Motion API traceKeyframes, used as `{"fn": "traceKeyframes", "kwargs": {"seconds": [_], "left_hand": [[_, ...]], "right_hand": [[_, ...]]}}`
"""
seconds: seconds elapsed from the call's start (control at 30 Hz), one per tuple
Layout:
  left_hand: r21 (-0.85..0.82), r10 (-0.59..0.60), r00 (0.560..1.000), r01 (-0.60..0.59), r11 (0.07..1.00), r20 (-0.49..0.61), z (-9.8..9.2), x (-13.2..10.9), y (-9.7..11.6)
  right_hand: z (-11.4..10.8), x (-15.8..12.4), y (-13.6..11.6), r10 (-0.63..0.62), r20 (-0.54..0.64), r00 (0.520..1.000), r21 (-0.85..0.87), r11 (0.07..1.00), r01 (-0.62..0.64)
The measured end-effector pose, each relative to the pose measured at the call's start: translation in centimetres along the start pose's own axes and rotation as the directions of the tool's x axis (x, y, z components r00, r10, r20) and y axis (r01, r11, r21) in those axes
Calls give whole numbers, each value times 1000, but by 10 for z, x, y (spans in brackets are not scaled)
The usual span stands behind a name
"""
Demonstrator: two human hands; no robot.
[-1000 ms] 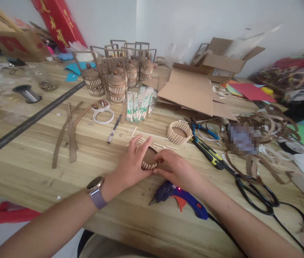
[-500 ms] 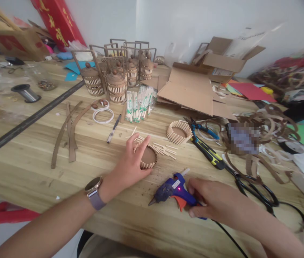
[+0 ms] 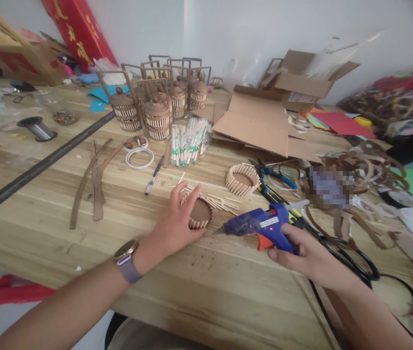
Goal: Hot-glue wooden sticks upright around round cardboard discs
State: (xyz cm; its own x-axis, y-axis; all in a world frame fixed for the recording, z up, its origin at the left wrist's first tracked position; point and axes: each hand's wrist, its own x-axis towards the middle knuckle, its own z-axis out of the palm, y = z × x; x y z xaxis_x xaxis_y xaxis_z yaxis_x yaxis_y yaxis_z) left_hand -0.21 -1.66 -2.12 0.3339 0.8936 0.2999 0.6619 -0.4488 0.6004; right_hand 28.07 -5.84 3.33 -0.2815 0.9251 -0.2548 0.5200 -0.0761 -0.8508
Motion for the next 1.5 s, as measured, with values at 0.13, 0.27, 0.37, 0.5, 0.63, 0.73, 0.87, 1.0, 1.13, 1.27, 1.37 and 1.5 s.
{"fn": "traceKeyframes", "kwargs": {"seconds": [0.13, 0.27, 0.37, 0.5, 0.63, 0.73, 0.87, 1.0, 1.13, 1.27, 1.37, 1.5], "left_hand": [[3, 11, 1000, -11, 1000, -10, 0, 0, 0], [28, 32, 999, -31, 999, -28, 0, 0, 1], [24, 25, 999, -24, 999, -27, 1, 0, 1], [11, 24, 999, -24, 1000, -24, 1, 0, -1], [18, 43, 998, -42, 999, -35, 2, -1, -2], [35, 47, 998, -46, 998, -40, 3, -1, -2], [37, 38, 999, -36, 999, -36, 2, -1, -1], [43, 28, 999, -26, 999, -28, 2, -1, 0], [39, 35, 999, -34, 999, -33, 2, 0, 0], [32, 23, 999, -23, 999, -24, 2, -1, -1], [34, 28, 999, -27, 999, -26, 2, -1, -1], [36, 29, 999, -28, 999, -22, 2, -1, -1]], "right_hand": [[12, 0, 6, 125, 15, 992, 241, 962, -125], [23, 7, 9, 96, 31, 995, 305, 947, -101], [25, 11, 7, 49, 48, 998, 267, 962, -60], [27, 13, 2, 26, 40, 999, 129, 991, -31], [34, 14, 1, 13, -28, 1000, 3, 1000, -13], [37, 14, 3, -2, -33, 999, -36, 999, 0], [40, 14, 4, -71, -58, 996, -82, 994, 66], [41, 14, 3, -126, -68, 990, -128, 985, 116], [42, 14, 4, -147, -51, 988, -177, 975, 136], [42, 14, 6, -161, -47, 986, -205, 968, 148], [42, 15, 6, -156, -48, 987, -223, 964, 142], [43, 15, 8, -152, -53, 987, -242, 961, 135]]}}
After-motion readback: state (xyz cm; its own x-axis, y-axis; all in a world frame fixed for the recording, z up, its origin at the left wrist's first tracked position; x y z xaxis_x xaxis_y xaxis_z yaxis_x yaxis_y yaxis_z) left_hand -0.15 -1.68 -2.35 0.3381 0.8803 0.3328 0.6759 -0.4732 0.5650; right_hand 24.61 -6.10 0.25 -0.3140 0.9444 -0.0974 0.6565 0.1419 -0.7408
